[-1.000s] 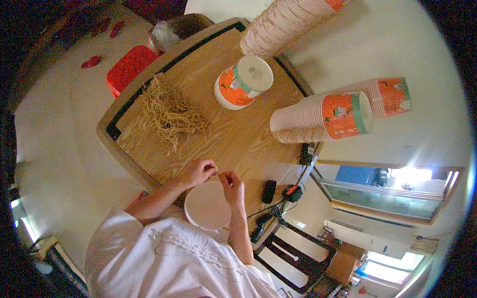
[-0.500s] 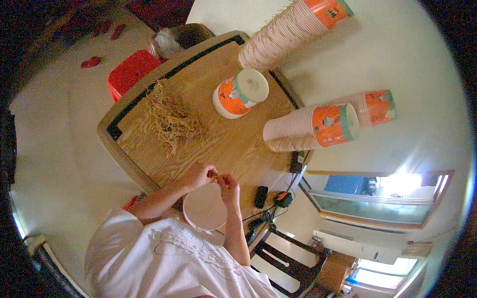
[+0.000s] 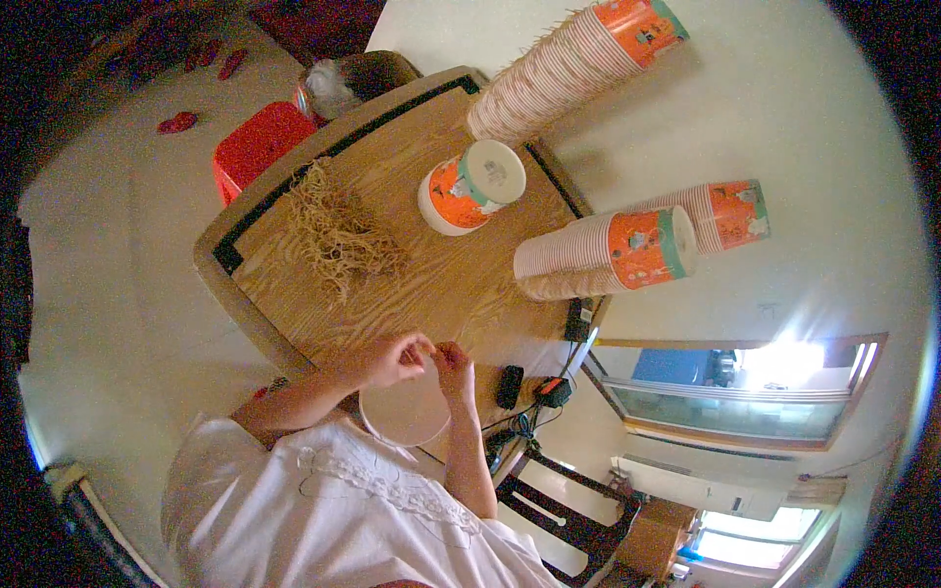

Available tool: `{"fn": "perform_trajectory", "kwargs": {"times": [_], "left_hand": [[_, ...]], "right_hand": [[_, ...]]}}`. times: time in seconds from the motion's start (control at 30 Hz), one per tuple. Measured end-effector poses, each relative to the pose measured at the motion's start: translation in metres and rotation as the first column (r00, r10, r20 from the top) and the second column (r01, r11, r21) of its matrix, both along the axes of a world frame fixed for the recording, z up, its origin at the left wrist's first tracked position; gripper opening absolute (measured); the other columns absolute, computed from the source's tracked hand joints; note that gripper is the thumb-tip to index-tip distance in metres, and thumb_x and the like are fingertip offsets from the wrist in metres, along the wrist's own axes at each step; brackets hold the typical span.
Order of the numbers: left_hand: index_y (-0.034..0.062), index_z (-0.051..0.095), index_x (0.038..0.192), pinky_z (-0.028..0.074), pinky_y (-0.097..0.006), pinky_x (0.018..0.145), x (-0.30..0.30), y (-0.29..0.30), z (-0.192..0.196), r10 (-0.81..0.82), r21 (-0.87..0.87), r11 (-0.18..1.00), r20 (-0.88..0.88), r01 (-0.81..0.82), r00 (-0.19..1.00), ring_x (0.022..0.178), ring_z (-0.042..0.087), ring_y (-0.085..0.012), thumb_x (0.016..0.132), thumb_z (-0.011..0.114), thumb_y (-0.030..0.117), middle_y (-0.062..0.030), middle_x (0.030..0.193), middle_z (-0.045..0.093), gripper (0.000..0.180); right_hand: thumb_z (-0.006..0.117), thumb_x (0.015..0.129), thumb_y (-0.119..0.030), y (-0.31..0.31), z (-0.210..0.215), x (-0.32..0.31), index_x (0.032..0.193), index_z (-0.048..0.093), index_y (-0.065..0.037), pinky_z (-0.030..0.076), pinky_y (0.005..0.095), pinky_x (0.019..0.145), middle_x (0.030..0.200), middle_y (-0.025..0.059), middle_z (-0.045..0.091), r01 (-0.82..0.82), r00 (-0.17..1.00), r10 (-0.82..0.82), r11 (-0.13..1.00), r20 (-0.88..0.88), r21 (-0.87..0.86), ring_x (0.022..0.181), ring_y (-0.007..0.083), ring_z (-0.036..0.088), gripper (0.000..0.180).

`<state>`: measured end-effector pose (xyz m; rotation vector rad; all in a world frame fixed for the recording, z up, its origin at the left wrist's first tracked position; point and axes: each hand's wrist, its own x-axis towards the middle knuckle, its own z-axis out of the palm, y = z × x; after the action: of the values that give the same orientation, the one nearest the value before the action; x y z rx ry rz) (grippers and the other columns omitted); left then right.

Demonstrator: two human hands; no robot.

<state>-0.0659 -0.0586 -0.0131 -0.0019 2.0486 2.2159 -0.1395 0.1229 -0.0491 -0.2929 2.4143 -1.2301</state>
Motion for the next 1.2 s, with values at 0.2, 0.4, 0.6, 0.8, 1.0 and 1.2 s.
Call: {"fn": "perform_trajectory", "kwargs": {"times": [0.2,0.4,0.6,0.8,1.0,1.2], "left_hand": [[0.0093,0.048,0.11,0.049,-0.03,0.065,0.008,0.05,-0.009,-0.15,0.119,0.978,-0.15,0.168,0.977,0.076,0.059,-0.015,0.074,0.069,0.011,-0.0047,0.08,0.059,0.042],[0.004,0.057,0.09,0.047,-0.035,0.059,-0.032,0.04,-0.025,0.234,-0.245,0.919,-0.289,-0.308,0.928,0.065,0.059,-0.0254,0.075,0.066,0.015,-0.0103,0.074,0.06,0.021],[0.006,0.062,0.083,0.047,-0.044,0.067,-0.05,0.046,-0.026,-0.042,-0.441,0.897,-0.171,-0.039,0.984,0.073,0.061,-0.0297,0.072,0.063,0.019,-0.0132,0.077,0.063,0.018],[0.0058,0.061,0.075,0.047,-0.042,0.061,-0.044,0.056,-0.047,-0.001,-0.483,0.873,-0.126,-0.061,0.992,0.066,0.06,-0.0307,0.073,0.061,0.018,-0.0133,0.07,0.062,0.013],[0.0048,0.06,0.072,0.045,-0.043,0.059,-0.043,0.051,-0.05,0.055,-0.448,0.886,-0.146,-0.116,0.988,0.064,0.059,-0.0319,0.072,0.06,0.017,-0.0141,0.069,0.061,0.012],[0.007,0.062,0.071,0.048,-0.043,0.062,-0.043,0.051,-0.046,0.073,-0.43,0.897,-0.097,-0.108,0.993,0.068,0.061,-0.0303,0.071,0.06,0.018,-0.0124,0.07,0.063,0.011]], "right_hand": [[0.054,0.082,-0.006,0.019,-0.003,0.0,0.083,0.058,0.0,0.045,0.0253,0.068,0.082,0.0065,0.06,0.366,0.853,-0.113,0.825,0.509,-0.431,0.077,0.0132,0.055,0.007],[0.054,0.087,-0.013,0.02,0.009,0.005,0.093,0.059,0.0,0.045,0.0235,0.071,0.087,0.0048,0.06,0.402,0.861,-0.15,0.785,0.487,-0.47,0.079,0.013,0.057,0.015],[0.054,0.087,-0.014,0.048,-0.012,0.004,0.094,0.058,-0.002,0.049,0.0263,0.067,0.087,0.0059,0.061,0.56,0.759,-0.213,0.696,0.616,-0.45,0.076,0.0159,0.06,0.014],[0.054,0.088,-0.014,0.043,-0.009,0.016,0.093,0.058,-0.003,0.048,0.026,0.069,0.087,0.0048,0.061,0.554,0.761,-0.186,0.686,0.622,-0.472,0.078,0.0148,0.059,0.013],[0.056,0.087,-0.013,0.019,0.011,0.021,0.095,0.058,0.0,0.046,0.0246,0.074,0.088,0.0049,0.061,0.468,0.838,-0.219,0.759,0.499,-0.453,0.078,0.0133,0.057,0.015],[0.058,0.085,-0.012,0.026,0.005,0.017,0.091,0.06,0.0,0.044,0.0233,0.071,0.083,0.004,0.061,0.349,0.92,-0.213,0.829,0.33,-0.438,0.077,0.0115,0.055,0.013]]}}
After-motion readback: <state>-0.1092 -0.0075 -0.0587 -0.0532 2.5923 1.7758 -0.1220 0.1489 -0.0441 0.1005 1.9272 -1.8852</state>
